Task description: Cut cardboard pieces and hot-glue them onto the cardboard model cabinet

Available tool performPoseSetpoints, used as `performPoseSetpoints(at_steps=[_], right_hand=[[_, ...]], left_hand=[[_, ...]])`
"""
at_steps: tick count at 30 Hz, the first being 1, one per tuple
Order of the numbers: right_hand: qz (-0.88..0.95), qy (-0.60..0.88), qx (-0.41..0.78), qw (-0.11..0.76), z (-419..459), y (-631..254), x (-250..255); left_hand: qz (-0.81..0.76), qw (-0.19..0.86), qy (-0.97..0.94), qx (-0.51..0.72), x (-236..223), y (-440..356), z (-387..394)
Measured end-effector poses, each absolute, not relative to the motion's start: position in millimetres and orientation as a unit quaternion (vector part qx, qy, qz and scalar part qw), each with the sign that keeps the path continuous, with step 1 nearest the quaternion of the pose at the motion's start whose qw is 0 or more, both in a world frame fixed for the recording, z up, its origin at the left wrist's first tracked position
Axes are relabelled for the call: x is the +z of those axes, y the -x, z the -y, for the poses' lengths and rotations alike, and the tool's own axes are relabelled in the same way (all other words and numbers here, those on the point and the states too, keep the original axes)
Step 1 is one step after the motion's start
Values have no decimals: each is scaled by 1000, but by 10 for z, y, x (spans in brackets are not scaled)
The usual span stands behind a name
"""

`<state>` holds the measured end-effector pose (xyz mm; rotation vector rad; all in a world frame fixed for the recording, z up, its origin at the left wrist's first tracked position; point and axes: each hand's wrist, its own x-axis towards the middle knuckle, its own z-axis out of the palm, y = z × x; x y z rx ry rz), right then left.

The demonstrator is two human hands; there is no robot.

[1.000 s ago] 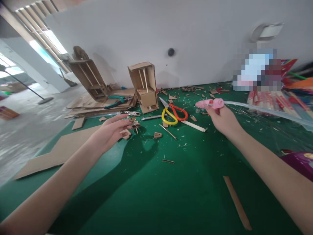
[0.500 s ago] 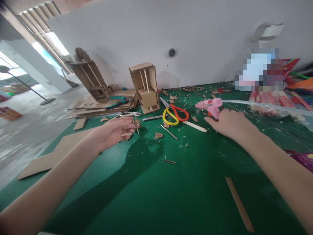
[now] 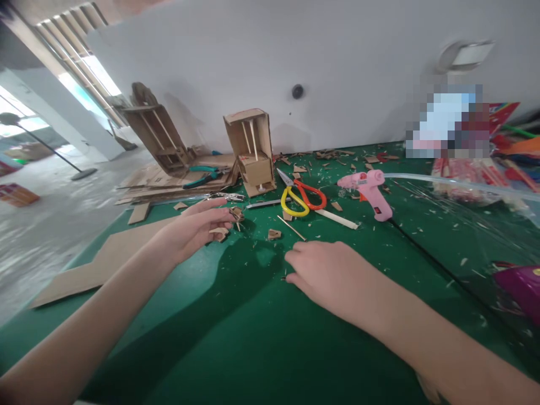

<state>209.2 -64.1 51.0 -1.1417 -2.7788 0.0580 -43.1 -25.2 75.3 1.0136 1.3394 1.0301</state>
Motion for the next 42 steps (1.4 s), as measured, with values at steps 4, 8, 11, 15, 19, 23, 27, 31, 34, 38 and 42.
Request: performPoseSetpoints(at_steps=[4, 8, 11, 15, 19, 23, 27, 31, 34, 38, 42], right_hand=[[947, 314, -12, 61, 629, -1977, 335], [944, 316, -45, 85, 634, -1999, 283], [920, 346, 5, 186, 608, -1986, 365], [882, 311, 25, 353, 514, -1896, 462], [882, 301, 42, 360, 430, -1812, 412], [882, 297, 48, 362, 409, -1793, 342], [890, 281, 19, 359, 413, -1800, 334], [904, 271, 28, 329, 434, -1813, 324], [917, 264, 27, 299, 449, -1828, 284], [925, 246, 10, 289, 461, -1829, 239], [915, 258, 17, 310, 486, -1806, 266]], left_hand=[[-561, 553, -442, 430, 768, 403, 271], [-566, 557, -437, 423, 777, 365, 313], [-568, 576, -432, 399, 752, 299, 370], [-571, 601, -420, 369, 716, 195, 440], [-570, 613, -421, 350, 732, 139, 475], [-569, 616, -432, 333, 751, 133, 489], [-569, 616, -436, 327, 734, 135, 498], [-576, 603, -444, 329, 719, 134, 504], [-574, 598, -448, 335, 719, 141, 505], [-561, 600, -445, 357, 715, 174, 498], [-558, 596, -442, 372, 695, 210, 487]])
